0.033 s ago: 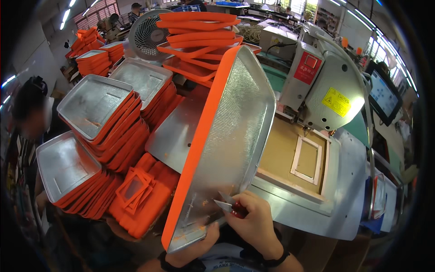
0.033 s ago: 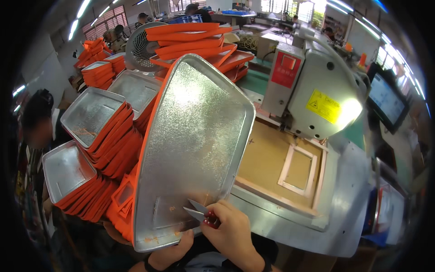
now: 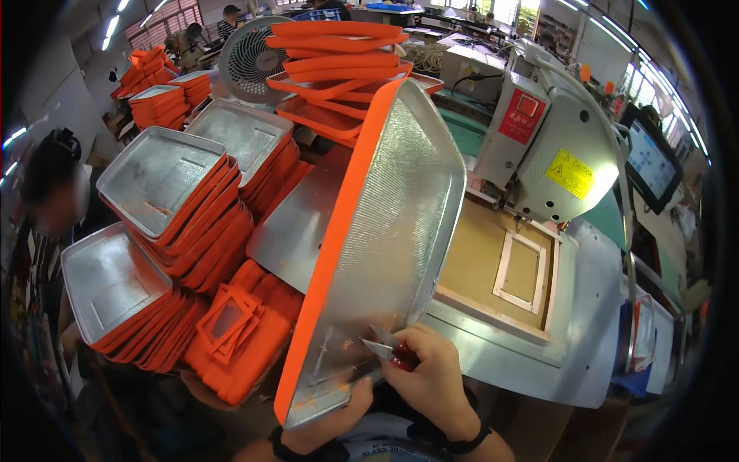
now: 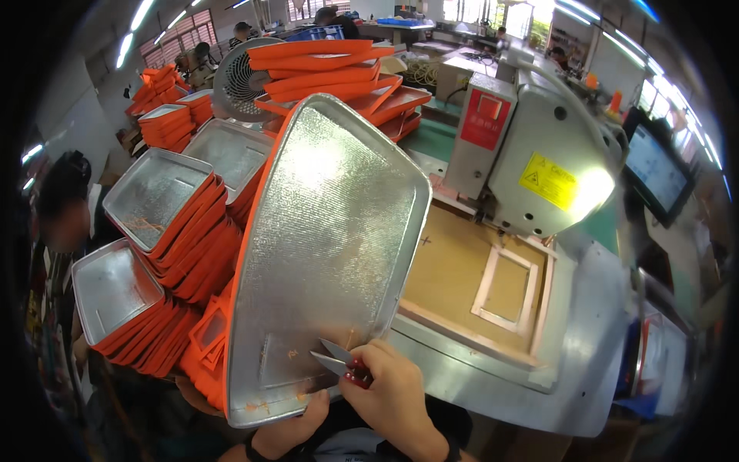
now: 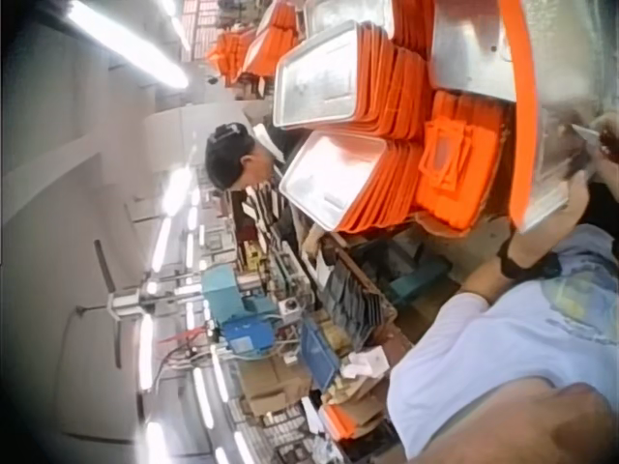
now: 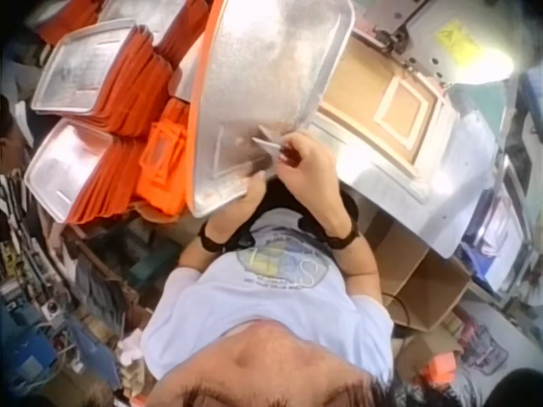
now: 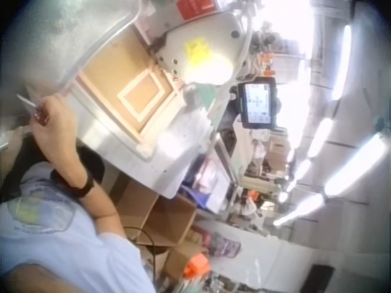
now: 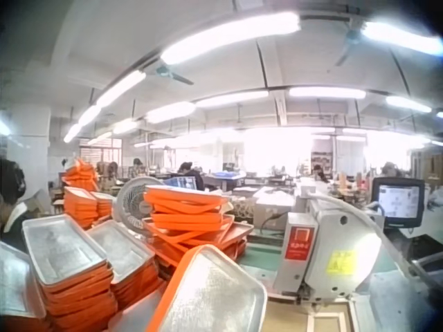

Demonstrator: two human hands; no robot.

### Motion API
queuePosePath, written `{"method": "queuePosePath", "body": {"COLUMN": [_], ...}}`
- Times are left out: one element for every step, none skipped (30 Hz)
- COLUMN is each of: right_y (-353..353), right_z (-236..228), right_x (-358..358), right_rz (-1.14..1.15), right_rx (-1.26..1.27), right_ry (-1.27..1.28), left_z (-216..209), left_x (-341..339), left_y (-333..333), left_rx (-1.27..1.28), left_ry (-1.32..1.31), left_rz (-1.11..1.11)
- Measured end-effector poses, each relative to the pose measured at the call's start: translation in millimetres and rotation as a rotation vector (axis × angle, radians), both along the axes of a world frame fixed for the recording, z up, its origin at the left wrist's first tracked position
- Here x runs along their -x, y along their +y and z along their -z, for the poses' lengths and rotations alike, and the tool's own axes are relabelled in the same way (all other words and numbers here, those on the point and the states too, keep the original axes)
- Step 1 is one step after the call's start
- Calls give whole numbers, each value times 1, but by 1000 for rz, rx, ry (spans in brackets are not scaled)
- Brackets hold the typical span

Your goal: Trimming excess material from metal linings and inserting them into orange first aid kit pouches.

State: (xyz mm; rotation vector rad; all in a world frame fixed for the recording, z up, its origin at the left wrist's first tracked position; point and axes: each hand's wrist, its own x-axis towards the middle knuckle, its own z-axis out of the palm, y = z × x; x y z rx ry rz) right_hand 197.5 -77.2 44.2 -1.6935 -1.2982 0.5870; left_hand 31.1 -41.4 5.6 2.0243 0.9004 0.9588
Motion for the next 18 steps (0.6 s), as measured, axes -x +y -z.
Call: {"method": "queuePosePath", "body": {"right_y": [0,0,0,-1,-2,-3,-4,-6,-6,-7,-7,-7,-7,-8,-8,-8,-8,-8], "right_z": [1,3,4,4,4,4,4,3,2,-2,-4,-6,-6,-6,-6,-7,-7,-6], "right_x": [1,2,3,2,3,3,2,-1,-3,-4,-3,-2,-2,-2,-1,-1,0,1], "right_rz": [16,32,49,74,93,114,116,118,123,108,85,63,42,40,33,25,25,33], "right_rx": [-19,-37,-56,-67,-77,-86,-75,-64,-52,-16,-1,17,35,41,43,46,36,28], "right_ry": [-25,-49,-74,-42,-10,25,37,49,59,63,62,61,60,51,46,40,40,36], "left_z": [0,-1,-4,-9,-11,-9,-5,-3,-3,-4,-5,-6,-8,-9,-9,-9,-9,-12], "left_x": [0,0,-1,-3,-3,-2,-1,0,1,2,3,2,1,-1,-1,-1,-1,-2], "left_y": [0,0,0,1,0,-1,-3,-4,-4,-4,-4,-4,-3,-3,-4,-5,-6,-8], "left_rx": [33,65,82,98,115,149,182,216,221,225,230,241,253,264,230,197,163,152], "left_ry": [-9,-18,-40,-62,-84,-102,-121,-139,-125,-110,-95,-117,-138,-160,-138,-116,-94,-57], "left_rz": [0,0,7,13,14,3,-9,-20,-7,7,21,29,36,44,43,42,40,46]}}
